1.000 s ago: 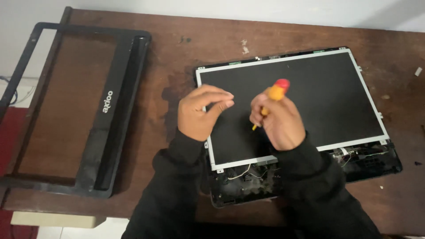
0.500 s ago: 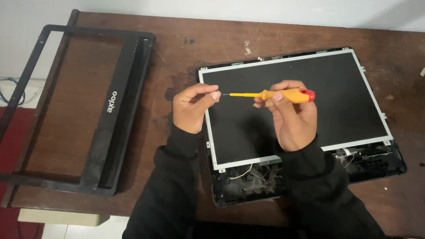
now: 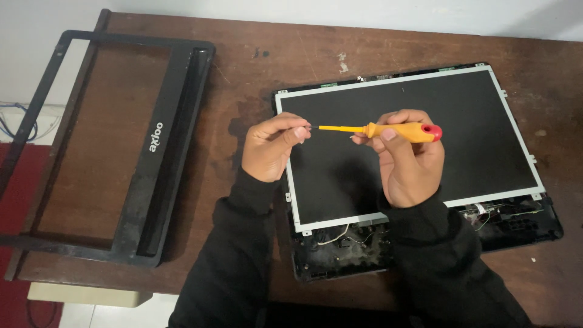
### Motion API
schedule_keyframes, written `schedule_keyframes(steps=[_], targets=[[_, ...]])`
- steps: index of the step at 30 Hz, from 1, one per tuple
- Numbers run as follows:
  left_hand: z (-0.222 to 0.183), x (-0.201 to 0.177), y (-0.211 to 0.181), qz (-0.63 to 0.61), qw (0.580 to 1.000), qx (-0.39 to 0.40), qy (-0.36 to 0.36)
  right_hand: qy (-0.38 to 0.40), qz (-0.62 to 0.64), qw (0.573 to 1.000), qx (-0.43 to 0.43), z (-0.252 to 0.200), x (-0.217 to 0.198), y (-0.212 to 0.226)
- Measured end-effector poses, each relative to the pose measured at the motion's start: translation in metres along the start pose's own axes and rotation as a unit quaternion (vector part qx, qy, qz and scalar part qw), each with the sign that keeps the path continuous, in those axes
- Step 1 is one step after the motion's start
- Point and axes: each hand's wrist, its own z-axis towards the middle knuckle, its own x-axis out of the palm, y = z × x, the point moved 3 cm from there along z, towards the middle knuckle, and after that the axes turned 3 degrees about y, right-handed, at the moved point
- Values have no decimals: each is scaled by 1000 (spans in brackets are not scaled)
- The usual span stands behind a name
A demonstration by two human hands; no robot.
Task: Disassembling a computer monitor by removing screws from the frame using a screwdriver
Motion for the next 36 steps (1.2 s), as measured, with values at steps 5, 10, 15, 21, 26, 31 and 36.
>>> schedule_keyframes(steps=[5, 10, 15, 21, 26, 31, 36], targets=[[-2, 0, 2, -3, 1000, -7, 2, 1, 9, 1000, 5, 0, -3, -3], [-3, -1, 4, -8, 1000, -7, 5, 5, 16, 1000, 12, -1, -1, -2], [-2, 0, 7, 10, 1000, 1, -21, -9, -3, 1000, 9, -2, 6, 5], [-3, 6, 2, 45, 998, 7, -46, -44, -25, 998, 24, -6, 10, 0], [-2, 6, 3, 58, 998, -2, -38, -62, -18, 998, 27, -5, 9, -2], [2, 13, -20, 37, 999, -2, 4, -60, -13, 998, 27, -3, 3, -3], [4, 1, -28, 84, 996, -6, 18, -51, -3, 999, 15, -4, 1, -5]])
